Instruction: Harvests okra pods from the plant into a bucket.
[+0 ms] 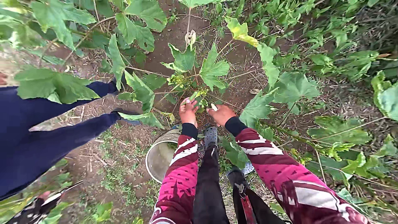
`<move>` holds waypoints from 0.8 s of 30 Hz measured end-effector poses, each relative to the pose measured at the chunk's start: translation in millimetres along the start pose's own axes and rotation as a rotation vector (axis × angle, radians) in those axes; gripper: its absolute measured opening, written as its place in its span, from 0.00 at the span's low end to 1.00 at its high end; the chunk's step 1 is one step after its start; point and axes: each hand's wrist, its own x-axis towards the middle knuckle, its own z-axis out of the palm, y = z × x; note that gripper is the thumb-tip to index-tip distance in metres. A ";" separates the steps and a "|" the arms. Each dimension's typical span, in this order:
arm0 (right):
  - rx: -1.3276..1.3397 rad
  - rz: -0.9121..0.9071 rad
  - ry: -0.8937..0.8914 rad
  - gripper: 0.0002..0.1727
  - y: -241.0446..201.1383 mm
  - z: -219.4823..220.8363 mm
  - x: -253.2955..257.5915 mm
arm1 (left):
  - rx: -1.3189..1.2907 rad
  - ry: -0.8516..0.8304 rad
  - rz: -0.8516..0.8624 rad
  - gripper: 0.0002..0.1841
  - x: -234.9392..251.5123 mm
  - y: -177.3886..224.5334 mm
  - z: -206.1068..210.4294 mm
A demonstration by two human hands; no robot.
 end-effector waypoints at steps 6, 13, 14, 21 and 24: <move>-0.033 -0.044 0.017 0.28 -2.9 -5.5 6.6 | -0.045 0.065 -0.002 0.17 4.1 6.9 8.3; -0.068 -0.058 0.017 0.27 -3.1 -13.6 1.8 | -0.050 0.042 0.013 0.17 9.6 6.3 3.2; -0.079 -0.064 0.028 0.27 -2.1 -13.0 1.9 | -0.054 0.043 0.014 0.16 10.1 6.0 3.4; -0.151 -0.048 0.026 0.27 -14.3 -20.8 -1.1 | -0.062 0.048 0.016 0.15 9.8 4.2 5.5; -0.167 -0.045 0.013 0.27 -17.1 -25.4 -2.6 | -0.051 0.055 0.014 0.16 9.7 5.1 5.9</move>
